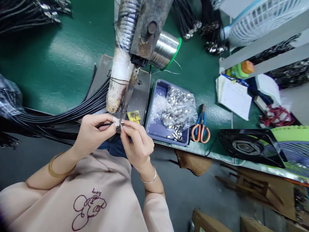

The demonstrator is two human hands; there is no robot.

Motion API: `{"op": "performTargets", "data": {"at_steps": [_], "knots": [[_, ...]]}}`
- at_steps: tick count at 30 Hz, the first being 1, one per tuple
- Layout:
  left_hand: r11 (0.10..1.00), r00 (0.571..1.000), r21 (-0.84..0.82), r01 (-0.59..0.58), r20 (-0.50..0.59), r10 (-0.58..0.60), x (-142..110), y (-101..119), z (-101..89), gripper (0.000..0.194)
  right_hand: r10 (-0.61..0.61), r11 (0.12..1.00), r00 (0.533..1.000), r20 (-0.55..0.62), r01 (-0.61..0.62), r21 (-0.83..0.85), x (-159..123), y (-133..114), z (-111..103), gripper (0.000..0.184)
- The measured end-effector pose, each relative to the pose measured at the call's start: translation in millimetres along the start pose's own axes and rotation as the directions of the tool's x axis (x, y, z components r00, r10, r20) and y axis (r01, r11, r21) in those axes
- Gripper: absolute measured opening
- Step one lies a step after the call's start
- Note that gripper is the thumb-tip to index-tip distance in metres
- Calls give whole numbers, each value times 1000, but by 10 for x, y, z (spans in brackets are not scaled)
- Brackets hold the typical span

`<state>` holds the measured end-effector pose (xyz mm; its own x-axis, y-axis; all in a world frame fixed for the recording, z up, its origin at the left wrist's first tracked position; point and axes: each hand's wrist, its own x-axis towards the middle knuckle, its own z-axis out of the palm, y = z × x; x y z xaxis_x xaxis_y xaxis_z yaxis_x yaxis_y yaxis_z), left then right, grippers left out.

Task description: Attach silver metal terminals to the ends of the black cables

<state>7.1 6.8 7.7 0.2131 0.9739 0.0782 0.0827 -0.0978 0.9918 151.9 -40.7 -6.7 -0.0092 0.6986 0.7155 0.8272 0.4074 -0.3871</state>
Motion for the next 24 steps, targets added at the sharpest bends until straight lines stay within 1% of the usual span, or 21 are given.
{"op": "performTargets", "data": {"at_steps": [5,9,12,14,17,20,24], "knots": [[999,999,24,-35,-7,35,11,-3,12,17,32,999,999,7,-33,26,25,16,16,19],[993,994,56,-108,-8,109,22,21,-2,15,42,999,999,-9,-42,34,45,-4,19,19],[989,991,68,-131,18,130,34,53,-28,14,48,998,999,-7,-48,31,56,-27,7,19],[994,994,50,-93,53,90,36,71,-48,15,47,998,999,-8,-47,36,54,-33,-2,19],[1000,995,13,6,96,-8,25,82,-69,18,30,999,1000,-7,-29,43,31,-22,-12,19],[996,990,-7,92,109,-91,6,73,-70,17,7,999,999,44,-8,33,-4,-3,-18,20],[992,986,-14,124,117,-121,-3,62,-59,15,-4,1000,998,66,2,26,-29,4,-20,20]]}}
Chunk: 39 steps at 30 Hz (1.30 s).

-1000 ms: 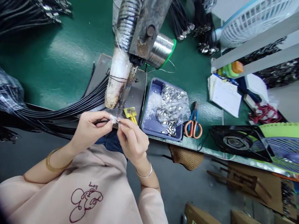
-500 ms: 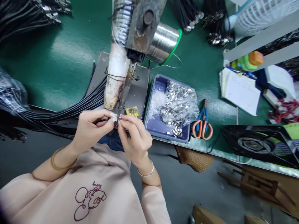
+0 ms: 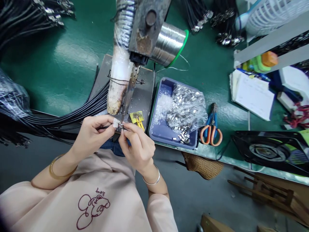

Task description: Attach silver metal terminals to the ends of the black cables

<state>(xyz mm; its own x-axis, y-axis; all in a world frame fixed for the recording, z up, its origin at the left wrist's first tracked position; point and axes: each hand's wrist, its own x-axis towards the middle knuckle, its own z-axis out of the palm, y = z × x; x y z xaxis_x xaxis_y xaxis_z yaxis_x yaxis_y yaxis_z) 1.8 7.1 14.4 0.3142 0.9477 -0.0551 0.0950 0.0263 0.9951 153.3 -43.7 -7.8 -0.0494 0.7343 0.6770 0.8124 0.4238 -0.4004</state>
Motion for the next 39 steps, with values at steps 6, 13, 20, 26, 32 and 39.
{"op": "performTargets", "data": {"at_steps": [6,13,20,26,32,39], "knots": [[998,997,25,-60,52,59,-49,-24,-22,16,45,997,999,28,-47,59,33,8,-44,18],[864,917,330,-381,10,400,-269,-195,129,12,181,972,977,117,-196,134,30,46,-300,16],[994,872,-51,-101,477,113,-239,-141,39,27,164,885,890,424,-323,336,147,56,-665,17],[995,924,-93,31,383,7,-244,-212,-7,19,168,976,986,5,-167,138,-20,-43,-789,11],[681,769,426,-595,549,328,-465,-244,225,23,76,968,943,-323,-147,-203,-90,126,-776,19],[997,801,12,-81,596,58,-305,-332,66,23,346,906,902,258,-249,-343,196,769,-564,33]]}}
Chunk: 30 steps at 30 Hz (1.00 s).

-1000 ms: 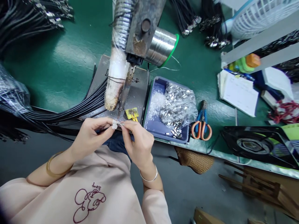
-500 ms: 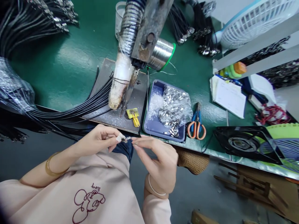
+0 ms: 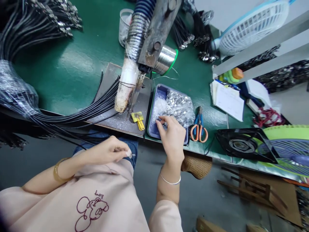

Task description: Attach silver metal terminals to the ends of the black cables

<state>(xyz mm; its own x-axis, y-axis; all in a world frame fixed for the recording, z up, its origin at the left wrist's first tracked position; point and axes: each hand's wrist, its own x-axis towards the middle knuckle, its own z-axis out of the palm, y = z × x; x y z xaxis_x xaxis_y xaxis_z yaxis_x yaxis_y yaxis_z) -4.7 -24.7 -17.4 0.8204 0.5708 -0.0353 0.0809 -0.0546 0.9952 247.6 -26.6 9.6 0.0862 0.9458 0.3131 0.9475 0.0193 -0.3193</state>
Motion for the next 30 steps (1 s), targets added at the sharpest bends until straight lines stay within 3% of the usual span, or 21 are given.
{"op": "performTargets", "data": {"at_steps": [3,8,12,15,18,21,25,28,30], "knots": [[988,959,-143,61,-264,-98,-38,-29,-136,22,66,993,995,80,-73,89,76,106,55,34],[999,817,40,34,-577,-5,-120,19,-301,19,130,979,978,163,-153,136,60,70,-9,33],[938,730,338,77,-660,177,-90,40,-416,18,121,984,989,89,-132,121,-3,15,-25,23],[887,704,450,107,-664,252,-3,39,-476,18,118,989,992,37,-121,91,-49,-17,-6,16],[916,732,391,86,-649,208,89,42,-470,18,135,989,990,-26,-133,67,-79,-37,18,16],[986,811,161,42,-581,60,135,59,-394,17,146,986,986,-75,-139,86,-103,-45,41,19],[993,905,-108,48,-415,-89,135,95,-273,20,209,966,960,-187,-172,193,-153,-90,55,15],[971,918,-224,86,-361,-165,129,125,-222,22,305,916,899,-315,-187,355,-211,-197,25,8],[949,914,-296,112,-345,-215,130,143,-206,21,337,864,861,-380,-123,488,-259,-301,-21,2]]}}
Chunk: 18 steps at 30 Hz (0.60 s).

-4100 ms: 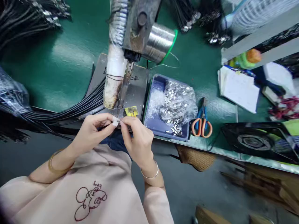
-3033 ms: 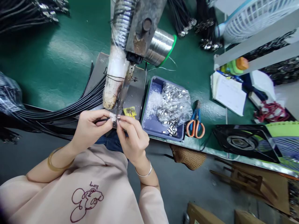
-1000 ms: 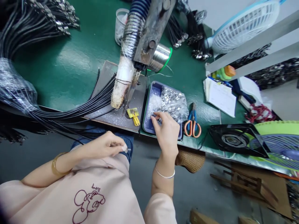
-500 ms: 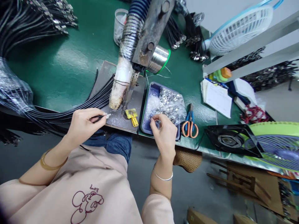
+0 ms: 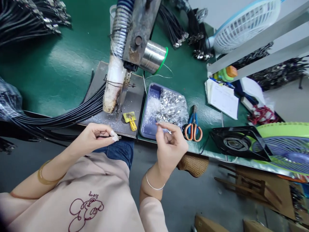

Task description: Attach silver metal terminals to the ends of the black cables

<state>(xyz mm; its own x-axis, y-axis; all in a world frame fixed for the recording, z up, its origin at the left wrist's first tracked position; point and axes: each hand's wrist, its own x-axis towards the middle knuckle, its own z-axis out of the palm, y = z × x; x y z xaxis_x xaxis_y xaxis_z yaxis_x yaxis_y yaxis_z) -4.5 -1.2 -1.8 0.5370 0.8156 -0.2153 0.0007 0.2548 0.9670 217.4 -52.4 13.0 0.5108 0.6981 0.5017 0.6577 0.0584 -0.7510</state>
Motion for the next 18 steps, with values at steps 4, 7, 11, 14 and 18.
{"op": "performTargets", "data": {"at_steps": [4,7,11,14,18], "knots": [[998,999,-55,41,-5,-42,-4,9,20,19,-67,956,997,40,52,290,-136,-226,-39,12],[998,999,-62,18,-40,-21,7,-6,28,19,-83,929,976,201,3,370,-247,-318,-10,17],[997,997,-59,-46,-71,42,34,-20,37,21,-31,959,952,304,-58,278,-370,-309,109,16],[994,990,-11,-107,-96,106,37,-27,57,19,-60,983,949,310,2,185,-425,-270,197,11],[959,959,187,-214,-145,243,4,-72,101,15,-164,986,915,369,149,69,-456,-257,276,10]]}}
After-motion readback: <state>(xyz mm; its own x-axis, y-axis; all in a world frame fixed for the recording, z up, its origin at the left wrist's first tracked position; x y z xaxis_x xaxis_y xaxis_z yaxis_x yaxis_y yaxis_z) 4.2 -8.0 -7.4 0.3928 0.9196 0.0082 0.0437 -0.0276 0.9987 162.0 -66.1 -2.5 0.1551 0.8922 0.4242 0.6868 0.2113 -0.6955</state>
